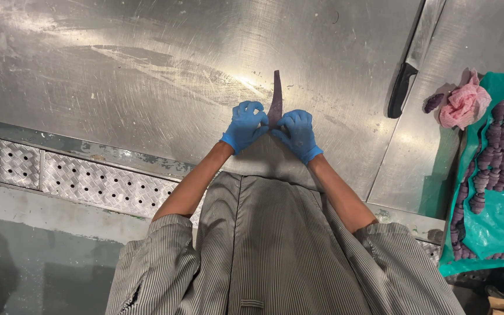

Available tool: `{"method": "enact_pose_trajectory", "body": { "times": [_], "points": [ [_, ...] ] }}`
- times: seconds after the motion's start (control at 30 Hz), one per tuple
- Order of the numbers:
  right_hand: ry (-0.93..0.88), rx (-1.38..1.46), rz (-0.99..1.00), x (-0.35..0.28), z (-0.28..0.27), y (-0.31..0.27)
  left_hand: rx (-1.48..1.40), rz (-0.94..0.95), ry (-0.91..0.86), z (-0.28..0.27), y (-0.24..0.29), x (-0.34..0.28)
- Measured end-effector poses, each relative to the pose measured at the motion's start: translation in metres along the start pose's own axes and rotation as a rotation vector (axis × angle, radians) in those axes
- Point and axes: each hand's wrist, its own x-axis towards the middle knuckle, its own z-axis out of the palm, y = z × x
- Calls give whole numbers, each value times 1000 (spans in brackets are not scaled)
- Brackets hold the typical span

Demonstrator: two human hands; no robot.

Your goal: Shaping and rolling purple dough into small individual pieces and arranging them on a tray.

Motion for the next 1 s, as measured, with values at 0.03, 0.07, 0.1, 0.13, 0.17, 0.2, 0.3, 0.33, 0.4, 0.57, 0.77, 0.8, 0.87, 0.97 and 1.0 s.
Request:
{"method": "enact_pose_trajectory", "body": {
  "times": [0.03, 0.07, 0.1, 0.13, 0.17, 0.2, 0.3, 0.33, 0.4, 0.57, 0.77, 0.8, 0.87, 0.97, 1.0],
  "points": [
    [1, -1, 1, -1, 0, 1, 0, 1, 0, 1, -2, 1],
    [-30, 12, -11, -2, 0, 1, 31, -1, -2, 3, -3, 1],
    [-60, 25, -23, -3, 1, 1, 62, -3, -3, 4, -4, 1],
    [-61, 26, -25, -3, 0, 0, 63, -4, -2, 5, -6, 1],
    [-34, -22, -89, -2, 0, -1, 76, 24, 12, 7, -9, 0],
    [-9, -69, -150, -4, -1, -3, 86, 53, 24, 9, -10, -1],
    [17, -126, -175, -9, 6, 6, 136, 148, 28, 14, -13, -6],
    [18, -126, -174, -9, 4, 7, 136, 148, 27, 15, -11, -8],
    [20, -134, -235, -9, -1, 10, 76, 90, -59, 18, -8, -11],
    [4, -131, -261, -9, -1, 11, -57, -57, -7, 10, 3, -11],
    [31, -166, -253, -9, -1, 7, -12, -110, 109, 12, 8, -1],
    [32, -182, -244, -9, -1, 7, 20, -113, 121, 12, 8, 0],
    [49, -150, -251, -6, -3, 3, 39, -114, 122, 14, 8, 1],
    [43, -154, -275, -6, -3, 2, 53, -113, 123, 14, 8, -1],
    [22, -193, -297, -5, -2, 3, 49, -110, 128, 13, 8, -1]
  ]
}}
